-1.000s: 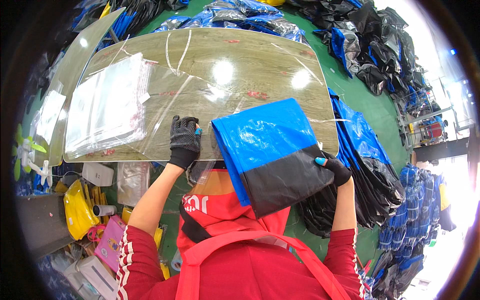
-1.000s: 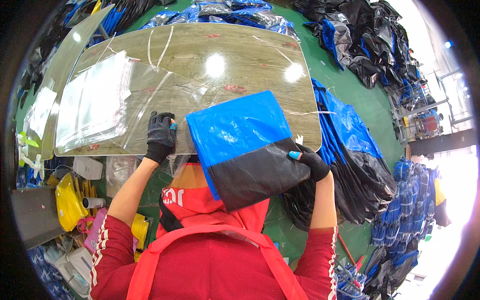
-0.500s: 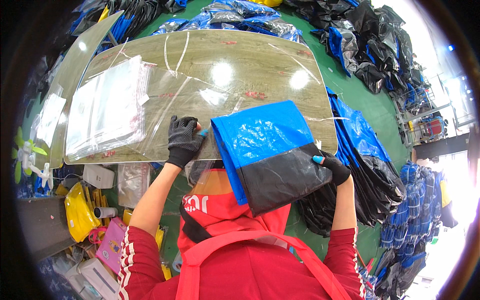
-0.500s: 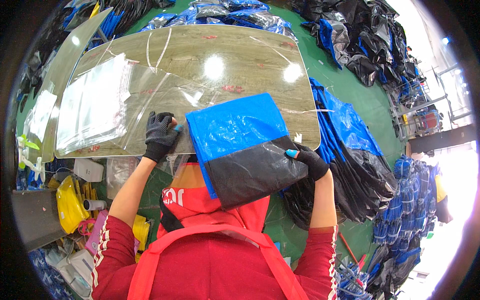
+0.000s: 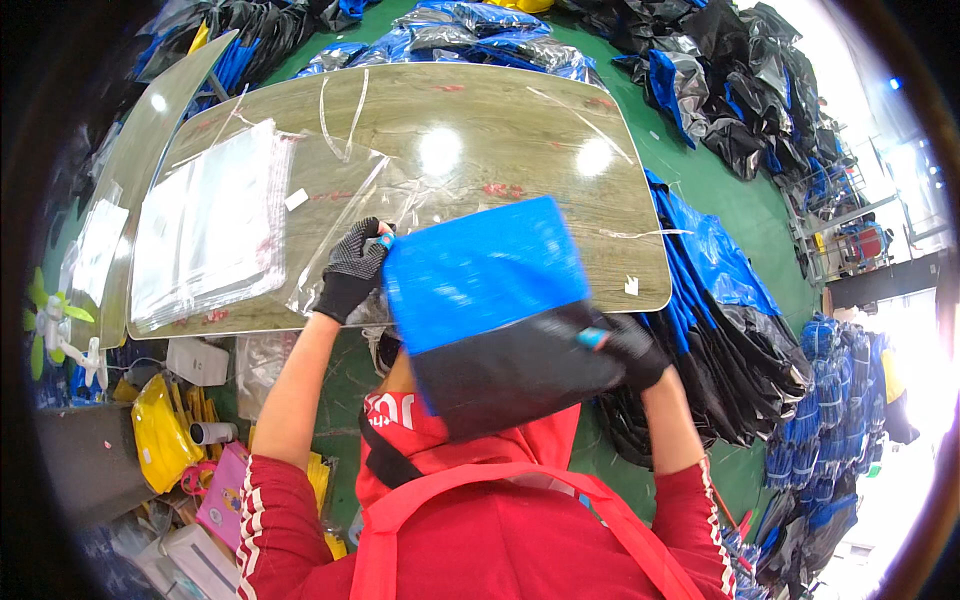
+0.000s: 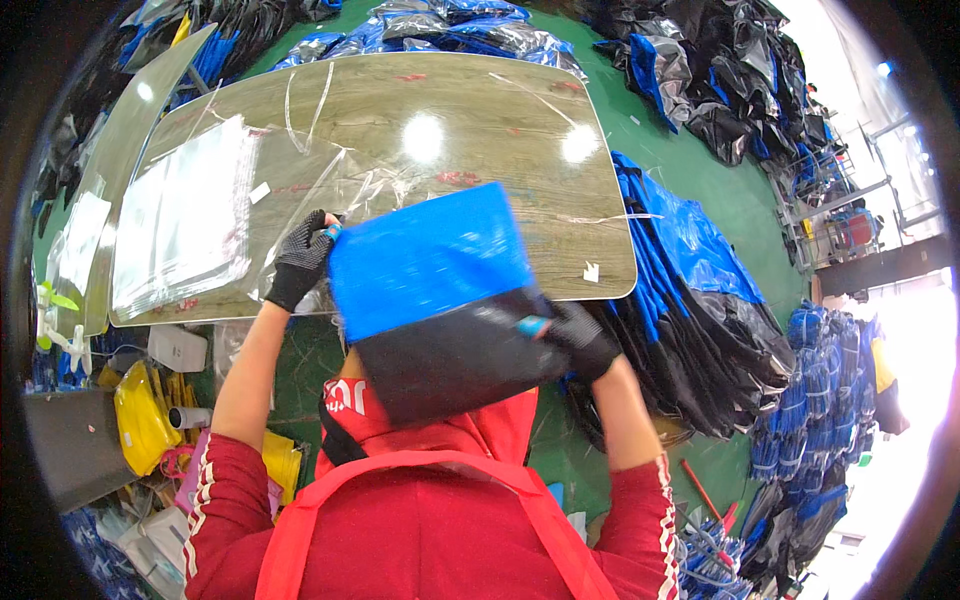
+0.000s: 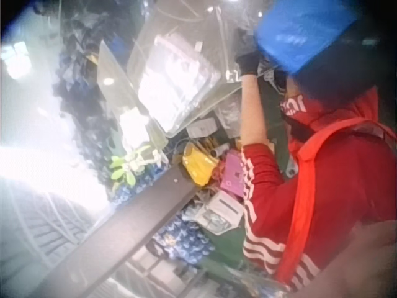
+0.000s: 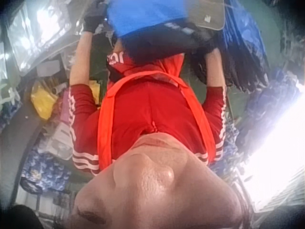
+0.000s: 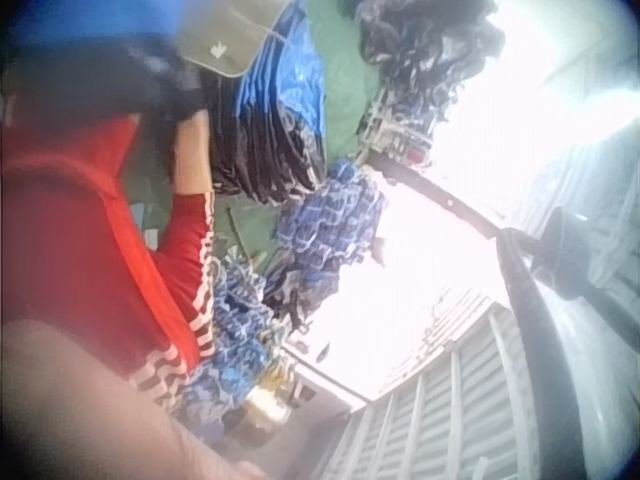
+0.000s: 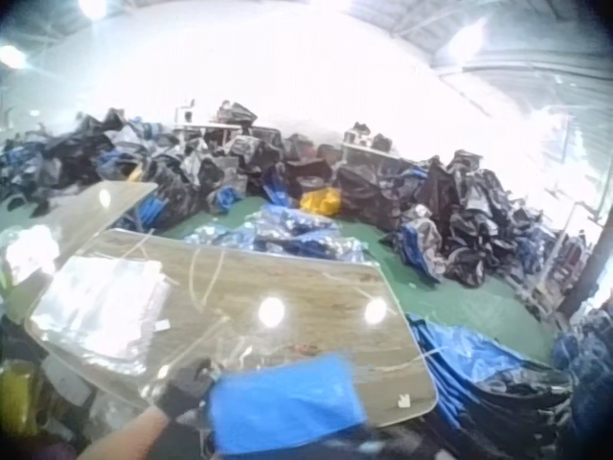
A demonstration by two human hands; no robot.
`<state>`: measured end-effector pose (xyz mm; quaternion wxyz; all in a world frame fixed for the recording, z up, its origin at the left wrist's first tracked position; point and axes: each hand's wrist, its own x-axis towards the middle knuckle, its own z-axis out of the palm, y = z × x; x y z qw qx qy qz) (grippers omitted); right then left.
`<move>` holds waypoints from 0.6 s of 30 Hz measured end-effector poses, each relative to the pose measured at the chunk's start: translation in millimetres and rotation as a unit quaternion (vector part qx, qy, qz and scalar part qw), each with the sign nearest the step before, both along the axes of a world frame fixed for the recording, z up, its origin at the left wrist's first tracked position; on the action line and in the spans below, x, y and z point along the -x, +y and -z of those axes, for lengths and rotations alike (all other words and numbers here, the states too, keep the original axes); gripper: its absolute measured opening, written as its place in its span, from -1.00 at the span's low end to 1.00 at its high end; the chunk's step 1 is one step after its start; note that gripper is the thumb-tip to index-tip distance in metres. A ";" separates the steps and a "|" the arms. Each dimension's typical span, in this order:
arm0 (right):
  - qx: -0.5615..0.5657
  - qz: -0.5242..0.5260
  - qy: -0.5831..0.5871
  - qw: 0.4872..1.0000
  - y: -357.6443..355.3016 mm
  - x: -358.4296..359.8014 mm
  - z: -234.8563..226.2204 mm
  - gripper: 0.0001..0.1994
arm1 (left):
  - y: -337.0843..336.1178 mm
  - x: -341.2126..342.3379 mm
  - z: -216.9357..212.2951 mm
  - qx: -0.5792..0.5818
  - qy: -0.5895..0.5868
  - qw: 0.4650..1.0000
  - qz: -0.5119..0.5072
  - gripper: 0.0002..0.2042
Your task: The person repeatedly folds blue and black soft goods, inserts them into clear plastic bags, and places the sealed packages on a table. The process is repeated multiple times with similar items.
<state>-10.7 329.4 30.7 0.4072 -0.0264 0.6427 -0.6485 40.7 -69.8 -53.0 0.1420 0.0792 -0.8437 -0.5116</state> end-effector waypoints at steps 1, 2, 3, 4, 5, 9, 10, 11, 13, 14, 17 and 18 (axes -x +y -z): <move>-0.051 -0.032 0.096 0.994 -18.8 -27.4 9.9 -0.51 | -3.7 -0.8 -9.9 0.000 0.010 1.000 0.016 -0.84; -0.149 -0.017 0.164 0.975 -33.7 -50.6 21.7 -0.54 | -7.2 -2.5 -19.5 -0.016 0.018 0.998 0.058 -0.86; -0.113 -0.009 0.227 0.967 -46.7 -75.8 35.1 -0.56 | -9.4 -8.8 -27.7 0.084 0.000 0.996 0.037 -0.86; -0.132 -0.016 0.232 0.963 -56.0 -92.9 49.0 -0.57 | -12.7 -14.4 -35.8 0.194 0.017 0.979 0.064 -0.86; -0.041 -0.041 0.201 0.978 -53.2 -88.3 61.2 -0.61 | -9.7 -21.8 -39.5 0.235 0.038 0.962 0.130 -0.86; -0.050 0.008 0.270 0.961 -47.8 -0.1 93.3 -0.71 | 0.8 -46.0 -44.7 0.243 0.080 0.954 0.156 -0.91; 0.025 0.104 0.218 0.970 -54.2 33.2 95.9 -0.68 | 4.2 -50.0 -44.1 0.237 0.090 0.956 0.145 -0.91; 0.063 0.069 0.089 0.992 -67.1 62.8 97.4 -0.69 | 5.8 -52.2 -43.8 0.219 0.073 0.963 0.139 -0.91; 0.100 -0.068 0.002 0.993 -105.1 104.6 97.7 -0.69 | 8.7 -55.5 -43.2 0.185 0.042 0.976 0.108 -0.91; 0.139 -0.167 0.053 0.975 -125.3 113.6 97.1 -0.69 | 8.9 -55.9 -43.7 0.191 0.045 0.973 0.122 -0.93; 0.019 -0.324 0.187 0.927 -171.5 118.5 93.2 -0.72 | 9.2 -61.0 -46.6 0.193 0.085 0.969 0.127 -0.90; -0.009 -0.339 0.188 0.922 -174.4 113.9 91.3 -0.73 | 8.5 -62.3 -47.0 0.246 0.065 0.962 0.103 -0.87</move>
